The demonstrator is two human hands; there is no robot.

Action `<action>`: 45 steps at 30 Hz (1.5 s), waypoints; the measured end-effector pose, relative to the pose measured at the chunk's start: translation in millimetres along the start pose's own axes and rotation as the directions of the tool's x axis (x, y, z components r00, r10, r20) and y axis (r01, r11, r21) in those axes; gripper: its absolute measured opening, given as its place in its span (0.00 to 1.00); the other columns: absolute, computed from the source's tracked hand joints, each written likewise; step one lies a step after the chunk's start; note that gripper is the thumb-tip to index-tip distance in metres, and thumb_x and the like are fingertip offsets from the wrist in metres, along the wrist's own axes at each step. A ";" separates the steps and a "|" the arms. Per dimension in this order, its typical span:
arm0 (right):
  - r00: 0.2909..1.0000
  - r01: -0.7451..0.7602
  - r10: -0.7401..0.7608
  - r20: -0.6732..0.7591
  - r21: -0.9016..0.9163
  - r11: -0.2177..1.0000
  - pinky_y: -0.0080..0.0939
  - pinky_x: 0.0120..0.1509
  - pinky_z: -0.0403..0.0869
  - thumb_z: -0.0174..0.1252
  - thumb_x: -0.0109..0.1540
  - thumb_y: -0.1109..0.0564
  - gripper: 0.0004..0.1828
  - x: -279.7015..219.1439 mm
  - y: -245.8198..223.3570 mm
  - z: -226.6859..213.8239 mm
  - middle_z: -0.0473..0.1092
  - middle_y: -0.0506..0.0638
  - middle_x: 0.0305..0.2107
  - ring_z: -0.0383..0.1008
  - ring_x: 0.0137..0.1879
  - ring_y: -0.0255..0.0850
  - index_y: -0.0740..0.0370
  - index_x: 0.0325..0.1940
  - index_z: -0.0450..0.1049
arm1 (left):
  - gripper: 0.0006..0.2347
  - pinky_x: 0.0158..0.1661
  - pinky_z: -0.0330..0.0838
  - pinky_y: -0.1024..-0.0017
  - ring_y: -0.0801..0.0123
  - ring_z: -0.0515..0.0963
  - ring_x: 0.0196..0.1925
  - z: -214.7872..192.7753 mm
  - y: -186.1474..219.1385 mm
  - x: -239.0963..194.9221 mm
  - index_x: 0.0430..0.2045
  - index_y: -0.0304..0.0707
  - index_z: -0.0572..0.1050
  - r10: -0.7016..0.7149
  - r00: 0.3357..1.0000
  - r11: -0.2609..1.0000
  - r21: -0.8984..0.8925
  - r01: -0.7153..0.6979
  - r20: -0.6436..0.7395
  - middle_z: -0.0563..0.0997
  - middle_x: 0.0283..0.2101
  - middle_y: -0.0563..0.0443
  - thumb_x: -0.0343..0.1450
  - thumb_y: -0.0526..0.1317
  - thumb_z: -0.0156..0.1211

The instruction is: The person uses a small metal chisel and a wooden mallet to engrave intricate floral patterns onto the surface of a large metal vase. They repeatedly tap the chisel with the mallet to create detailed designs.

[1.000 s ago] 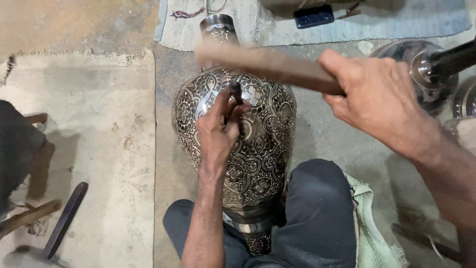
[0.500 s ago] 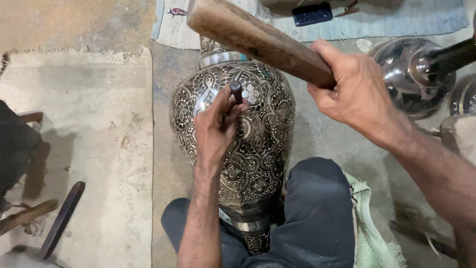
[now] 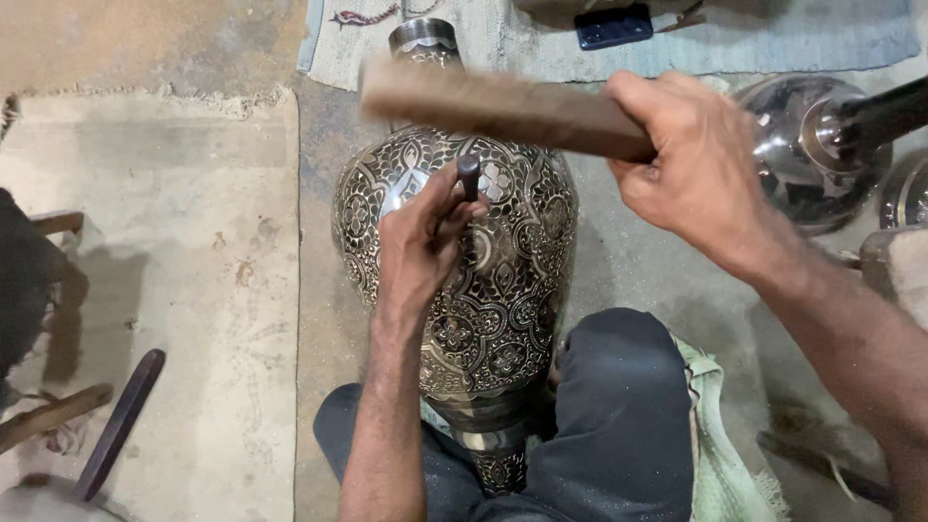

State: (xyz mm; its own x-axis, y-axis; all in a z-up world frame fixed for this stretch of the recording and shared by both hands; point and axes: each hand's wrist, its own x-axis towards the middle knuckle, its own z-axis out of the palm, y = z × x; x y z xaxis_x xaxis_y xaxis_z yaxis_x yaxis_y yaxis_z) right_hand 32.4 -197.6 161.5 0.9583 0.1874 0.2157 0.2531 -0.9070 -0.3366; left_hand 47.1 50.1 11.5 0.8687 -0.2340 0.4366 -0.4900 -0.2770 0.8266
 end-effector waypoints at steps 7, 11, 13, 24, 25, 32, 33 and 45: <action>0.995 0.093 -0.095 -0.030 -0.037 0.995 0.51 0.37 0.69 0.63 0.57 0.66 0.14 1.2 10.9 7.0 0.71 0.54 0.28 0.72 0.35 0.47 0.61 0.46 0.72 | 0.21 0.43 0.88 0.71 0.63 0.88 0.45 -1.8 0.0 1.0 0.63 0.38 0.71 -0.060 0.997 0.987 -0.149 0.066 0.043 0.87 0.44 0.41 0.74 0.21 0.56; 0.988 0.131 -0.151 -0.039 -0.315 0.940 0.51 0.39 0.69 0.63 0.61 0.66 0.12 -1.2 20.0 13.7 0.74 0.48 0.32 0.74 0.40 0.47 0.56 0.47 0.74 | 0.17 0.37 0.91 0.77 0.66 0.89 0.46 -2.5 -5.0 2.5 0.59 0.39 0.72 -0.028 0.998 0.998 -0.055 0.032 0.060 0.86 0.46 0.40 0.78 0.21 0.50; 0.996 0.088 -0.079 0.042 -0.339 0.937 0.53 0.37 0.69 0.64 0.59 0.64 0.13 -1.5 23.7 13.0 0.72 0.50 0.29 0.74 0.37 0.48 0.56 0.46 0.75 | 0.15 0.36 0.91 0.78 0.68 0.89 0.45 -2.7 -6.1 2.8 0.56 0.40 0.73 -0.010 0.998 1.000 -0.024 0.011 0.061 0.87 0.45 0.41 0.79 0.22 0.49; 0.977 0.062 0.051 0.208 -0.504 0.861 0.52 0.34 0.72 0.63 0.60 0.61 0.12 -4.3 36.6 11.2 0.74 0.51 0.27 0.77 0.35 0.48 0.55 0.47 0.73 | 0.17 0.39 0.92 0.71 0.62 0.90 0.44 18.0 -0.3 -6.5 0.61 0.40 0.69 -0.138 0.978 0.990 -0.059 0.131 -0.155 0.87 0.44 0.41 0.76 0.29 0.59; 0.966 0.088 0.069 0.248 -0.572 0.816 0.51 0.32 0.73 0.63 0.61 0.60 0.11 -1.8 36.4 9.6 0.74 0.51 0.26 0.77 0.35 0.47 0.54 0.47 0.73 | 0.18 0.38 0.91 0.71 0.61 0.90 0.44 20.0 -0.4 -8.5 0.61 0.40 0.70 -0.119 0.977 0.993 -0.005 0.120 -0.178 0.87 0.44 0.41 0.75 0.29 0.60; 0.990 0.141 -0.130 0.059 -0.278 0.950 0.55 0.37 0.72 0.65 0.56 0.64 0.15 5.3 5.5 -21.7 0.74 0.55 0.29 0.76 0.35 0.54 0.61 0.46 0.71 | 0.14 0.30 0.89 0.73 0.65 0.90 0.39 22.1 5.9 -11.6 0.55 0.44 0.73 -0.176 0.968 0.982 0.030 0.184 -0.181 0.88 0.43 0.42 0.76 0.30 0.63; 0.977 0.205 -0.213 0.006 -0.297 0.933 0.55 0.35 0.71 0.64 0.55 0.66 0.15 4.4 -0.3 -23.3 0.74 0.54 0.29 0.76 0.36 0.54 0.60 0.44 0.72 | 0.13 0.26 0.88 0.73 0.66 0.90 0.35 22.0 6.5 -10.5 0.53 0.44 0.74 -0.200 0.964 0.977 0.039 0.210 -0.176 0.88 0.43 0.43 0.75 0.31 0.64; 0.985 0.149 -0.101 0.142 -0.382 0.912 0.56 0.35 0.71 0.65 0.54 0.62 0.19 -10.1 25.8 5.7 0.74 0.52 0.30 0.76 0.41 0.52 0.58 0.48 0.70 | 0.18 0.43 0.91 0.74 0.60 0.89 0.47 31.3 7.2 -22.0 0.61 0.39 0.71 -0.080 0.981 0.997 -0.001 0.082 -0.179 0.86 0.47 0.40 0.76 0.24 0.57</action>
State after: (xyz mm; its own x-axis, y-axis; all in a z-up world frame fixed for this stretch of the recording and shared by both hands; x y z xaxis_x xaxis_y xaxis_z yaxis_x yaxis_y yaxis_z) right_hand 30.0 -220.7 145.3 0.9368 0.3301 0.1162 0.3230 -0.9434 0.0754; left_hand 22.2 24.1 -3.3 0.9042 -0.0402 0.4253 -0.4174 -0.2943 0.8597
